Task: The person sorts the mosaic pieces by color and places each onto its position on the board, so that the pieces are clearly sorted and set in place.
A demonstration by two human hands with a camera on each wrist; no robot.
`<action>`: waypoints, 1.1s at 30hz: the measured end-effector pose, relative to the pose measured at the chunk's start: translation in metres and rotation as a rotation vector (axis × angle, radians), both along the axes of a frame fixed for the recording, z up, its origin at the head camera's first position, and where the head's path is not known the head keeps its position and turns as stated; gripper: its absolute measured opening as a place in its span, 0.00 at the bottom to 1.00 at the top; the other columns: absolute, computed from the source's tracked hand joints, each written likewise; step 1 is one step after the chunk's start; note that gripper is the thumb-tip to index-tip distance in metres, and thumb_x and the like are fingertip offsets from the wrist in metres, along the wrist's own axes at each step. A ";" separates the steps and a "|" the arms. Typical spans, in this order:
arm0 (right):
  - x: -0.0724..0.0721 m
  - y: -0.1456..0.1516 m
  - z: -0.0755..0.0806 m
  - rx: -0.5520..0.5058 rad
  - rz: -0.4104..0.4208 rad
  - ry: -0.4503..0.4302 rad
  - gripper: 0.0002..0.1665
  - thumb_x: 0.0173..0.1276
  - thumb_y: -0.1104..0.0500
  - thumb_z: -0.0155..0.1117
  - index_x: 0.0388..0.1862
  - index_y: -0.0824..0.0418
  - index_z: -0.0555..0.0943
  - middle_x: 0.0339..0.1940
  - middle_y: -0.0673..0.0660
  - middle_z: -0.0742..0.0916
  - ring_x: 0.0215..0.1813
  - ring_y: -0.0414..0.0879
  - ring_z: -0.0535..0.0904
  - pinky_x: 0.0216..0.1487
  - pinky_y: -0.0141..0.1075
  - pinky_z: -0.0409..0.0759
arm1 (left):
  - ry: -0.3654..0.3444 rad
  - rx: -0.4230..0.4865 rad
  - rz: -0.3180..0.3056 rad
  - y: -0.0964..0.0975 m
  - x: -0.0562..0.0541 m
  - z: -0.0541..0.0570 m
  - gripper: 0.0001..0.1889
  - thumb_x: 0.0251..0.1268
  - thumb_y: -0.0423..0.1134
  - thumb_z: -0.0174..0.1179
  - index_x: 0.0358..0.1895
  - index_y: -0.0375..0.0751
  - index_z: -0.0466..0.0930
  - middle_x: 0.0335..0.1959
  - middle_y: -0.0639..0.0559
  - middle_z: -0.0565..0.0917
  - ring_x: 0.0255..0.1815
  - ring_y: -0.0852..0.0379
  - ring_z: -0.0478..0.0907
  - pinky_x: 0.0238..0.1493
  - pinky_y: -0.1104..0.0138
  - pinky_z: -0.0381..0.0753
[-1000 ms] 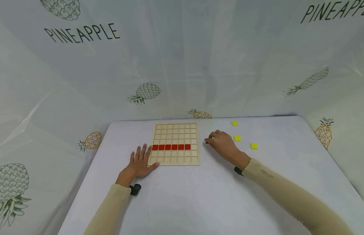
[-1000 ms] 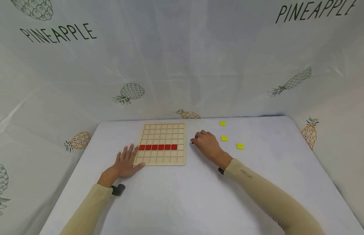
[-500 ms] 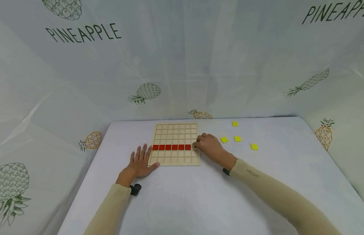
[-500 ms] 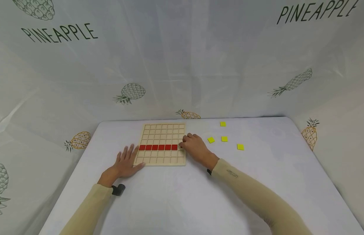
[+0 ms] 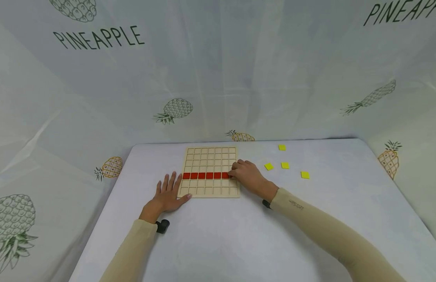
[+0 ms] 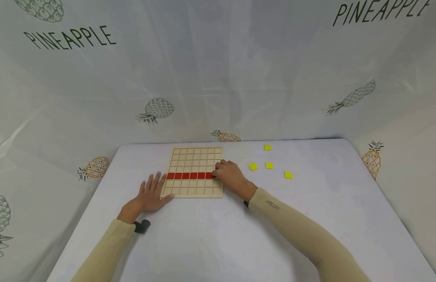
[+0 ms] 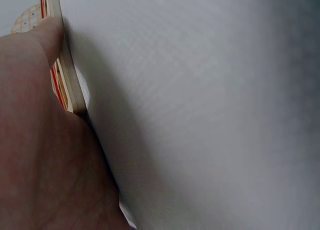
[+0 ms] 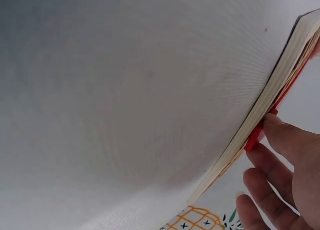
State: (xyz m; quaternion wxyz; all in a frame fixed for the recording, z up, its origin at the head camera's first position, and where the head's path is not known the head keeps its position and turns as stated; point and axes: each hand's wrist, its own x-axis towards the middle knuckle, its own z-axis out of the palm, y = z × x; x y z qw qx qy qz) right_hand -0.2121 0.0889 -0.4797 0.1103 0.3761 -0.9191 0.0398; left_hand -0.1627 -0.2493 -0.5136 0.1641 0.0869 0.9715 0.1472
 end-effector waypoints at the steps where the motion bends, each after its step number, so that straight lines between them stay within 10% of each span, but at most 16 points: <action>1: 0.000 0.000 0.000 -0.001 -0.001 -0.007 0.10 0.67 0.57 0.78 0.47 0.52 0.93 0.44 0.52 0.90 0.48 0.48 0.83 0.50 0.41 0.84 | 0.000 0.001 -0.001 0.001 0.000 0.001 0.52 0.78 0.64 0.52 0.87 0.35 0.38 0.87 0.32 0.33 0.86 0.29 0.26 0.81 0.34 0.26; 33: 0.011 0.081 0.005 -0.037 -0.090 -0.058 0.20 0.67 0.65 0.77 0.58 0.60 0.89 0.61 0.61 0.89 0.60 0.58 0.85 0.59 0.51 0.85 | -0.034 -0.035 0.007 0.010 0.006 0.019 0.51 0.78 0.64 0.51 0.86 0.33 0.38 0.87 0.30 0.35 0.86 0.28 0.28 0.81 0.34 0.29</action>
